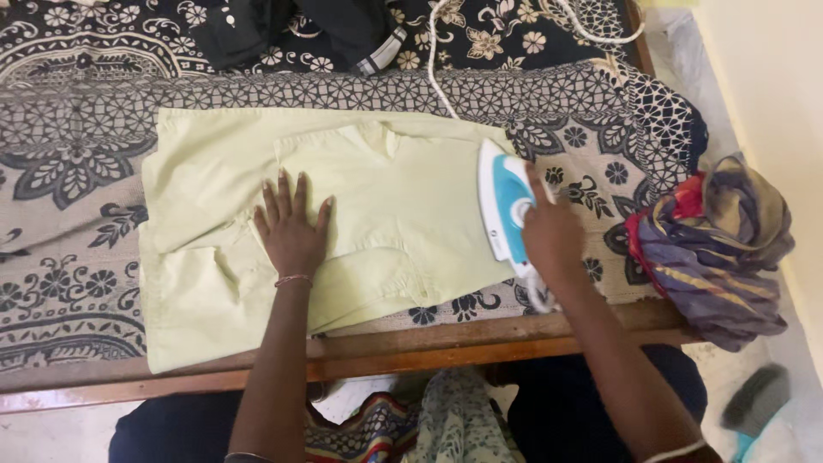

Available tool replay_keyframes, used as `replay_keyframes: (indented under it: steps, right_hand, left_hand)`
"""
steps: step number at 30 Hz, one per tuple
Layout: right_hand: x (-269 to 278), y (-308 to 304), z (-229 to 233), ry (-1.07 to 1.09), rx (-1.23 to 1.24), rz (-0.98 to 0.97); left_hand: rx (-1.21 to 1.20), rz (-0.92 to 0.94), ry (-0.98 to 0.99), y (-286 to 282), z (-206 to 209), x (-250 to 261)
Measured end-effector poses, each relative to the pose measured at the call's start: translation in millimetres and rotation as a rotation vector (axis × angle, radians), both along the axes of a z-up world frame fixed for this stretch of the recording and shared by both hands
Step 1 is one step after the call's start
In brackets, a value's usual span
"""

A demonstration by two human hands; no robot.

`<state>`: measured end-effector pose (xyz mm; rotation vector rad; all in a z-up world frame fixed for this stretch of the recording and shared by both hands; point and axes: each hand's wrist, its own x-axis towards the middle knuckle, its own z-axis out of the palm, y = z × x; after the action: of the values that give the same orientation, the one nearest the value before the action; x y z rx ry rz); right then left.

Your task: The person irons a pair of light yellow shorts on a wooden table covered with a patterned cloth. They smooth the fabric, use a blue and white iron to press the garment, and fold the shorts into a neat stack.

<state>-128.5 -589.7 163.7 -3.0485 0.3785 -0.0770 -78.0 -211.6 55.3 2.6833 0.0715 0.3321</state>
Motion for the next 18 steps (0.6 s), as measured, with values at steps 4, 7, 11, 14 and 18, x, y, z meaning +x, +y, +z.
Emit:
replay_keyframes:
  steps: [4, 7, 11, 14, 18]
  right_hand:
    - [-26, -18, 12, 0.067, -0.030, -0.051]
    - [-29, -24, 15, 0.031, 0.006, -0.049]
    - [-13, -38, 9, -0.001, 0.013, -0.012]
    - [-18, -11, -2, -0.035, -0.118, 0.013]
    - [-43, 57, 25, 0.159, -0.004, 0.041]
  left_hand:
    - [-0.005, -0.009, -0.044, 3, -4, -2]
    - [-0.028, 0.007, -0.076, 4, -6, -5]
    - [-0.086, -0.015, -0.187, 6, -12, -9]
    - [-0.060, -0.091, -0.224, 7, -12, -7]
    - [0.042, -0.108, -0.155, 5, -9, -6]
